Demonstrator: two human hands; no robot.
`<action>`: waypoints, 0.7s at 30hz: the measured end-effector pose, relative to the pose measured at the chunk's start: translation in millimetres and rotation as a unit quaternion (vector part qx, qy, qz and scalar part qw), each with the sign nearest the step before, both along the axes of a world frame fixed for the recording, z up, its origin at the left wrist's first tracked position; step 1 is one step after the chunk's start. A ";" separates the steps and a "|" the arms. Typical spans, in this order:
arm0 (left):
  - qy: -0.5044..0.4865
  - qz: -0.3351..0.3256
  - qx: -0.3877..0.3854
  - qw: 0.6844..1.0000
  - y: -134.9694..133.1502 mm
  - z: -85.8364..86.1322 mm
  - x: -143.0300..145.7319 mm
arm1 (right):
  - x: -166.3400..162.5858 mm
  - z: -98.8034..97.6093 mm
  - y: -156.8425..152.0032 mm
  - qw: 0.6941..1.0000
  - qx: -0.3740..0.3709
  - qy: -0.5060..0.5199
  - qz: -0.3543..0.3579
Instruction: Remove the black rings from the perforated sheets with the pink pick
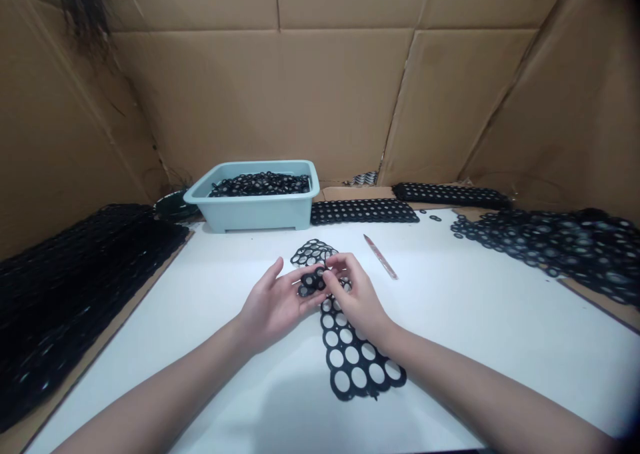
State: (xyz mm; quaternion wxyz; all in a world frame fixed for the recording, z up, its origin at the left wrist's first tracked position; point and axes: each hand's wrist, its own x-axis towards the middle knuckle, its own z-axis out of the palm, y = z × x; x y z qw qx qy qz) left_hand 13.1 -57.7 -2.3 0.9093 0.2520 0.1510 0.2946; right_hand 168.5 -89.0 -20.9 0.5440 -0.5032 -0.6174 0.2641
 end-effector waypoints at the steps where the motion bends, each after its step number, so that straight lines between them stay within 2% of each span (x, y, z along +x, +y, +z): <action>1: -0.001 -0.001 0.003 1.000 -0.4 0.2 0.2 | -0.1 0.4 -1.0 1.000 0.020 -0.021 -0.005; 8: -0.006 -0.020 0.023 1.000 -3.5 1.8 1.2 | -1.0 1.7 -4.2 0.988 0.081 -0.131 0.028; 21: -0.012 -0.038 0.028 0.999 -3.9 -1.3 1.5 | 0.4 -0.4 -4.1 0.983 0.082 -0.162 0.035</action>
